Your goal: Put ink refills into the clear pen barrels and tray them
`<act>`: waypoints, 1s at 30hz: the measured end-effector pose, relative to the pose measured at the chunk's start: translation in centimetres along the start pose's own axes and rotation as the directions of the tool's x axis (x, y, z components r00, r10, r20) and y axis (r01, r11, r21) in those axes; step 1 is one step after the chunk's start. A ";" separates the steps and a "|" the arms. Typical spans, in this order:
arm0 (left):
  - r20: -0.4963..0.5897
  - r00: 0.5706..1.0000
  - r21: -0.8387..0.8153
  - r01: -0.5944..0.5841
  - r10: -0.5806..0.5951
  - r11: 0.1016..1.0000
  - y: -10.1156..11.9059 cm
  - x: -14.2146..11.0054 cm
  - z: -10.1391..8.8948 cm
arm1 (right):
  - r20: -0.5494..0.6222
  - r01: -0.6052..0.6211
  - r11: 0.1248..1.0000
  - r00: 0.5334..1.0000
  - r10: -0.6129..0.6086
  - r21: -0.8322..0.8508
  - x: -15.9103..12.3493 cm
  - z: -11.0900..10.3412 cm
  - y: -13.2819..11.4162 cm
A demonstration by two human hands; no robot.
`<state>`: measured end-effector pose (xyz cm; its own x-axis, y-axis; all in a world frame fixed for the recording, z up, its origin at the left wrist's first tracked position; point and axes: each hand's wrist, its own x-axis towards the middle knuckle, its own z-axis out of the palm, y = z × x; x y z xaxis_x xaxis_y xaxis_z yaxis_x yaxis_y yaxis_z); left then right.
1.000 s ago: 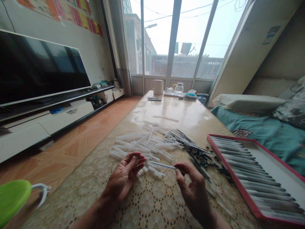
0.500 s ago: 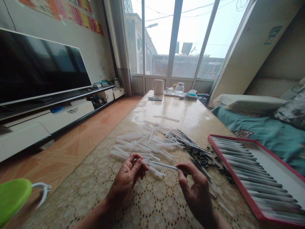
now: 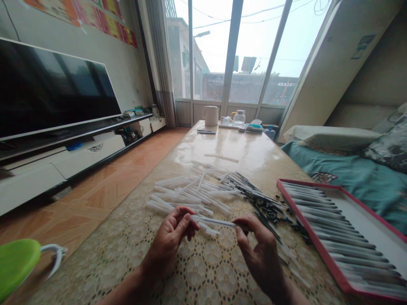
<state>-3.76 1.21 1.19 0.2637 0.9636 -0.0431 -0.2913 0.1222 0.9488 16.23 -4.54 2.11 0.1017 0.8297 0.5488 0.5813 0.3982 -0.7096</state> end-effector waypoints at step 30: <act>0.261 0.960 0.244 -0.166 0.100 0.955 -0.9 -1.8 -0.2 | 0.622 -0.366 0.920 0.756 0.204 0.142 -0.1 0.0 0.6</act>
<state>-4.14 -0.63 0.33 0.4640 0.8755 0.1349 -0.0973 -0.1009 0.9901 16.54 -4.41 1.61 -0.3069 0.9517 -0.0053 0.3826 0.1183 -0.9163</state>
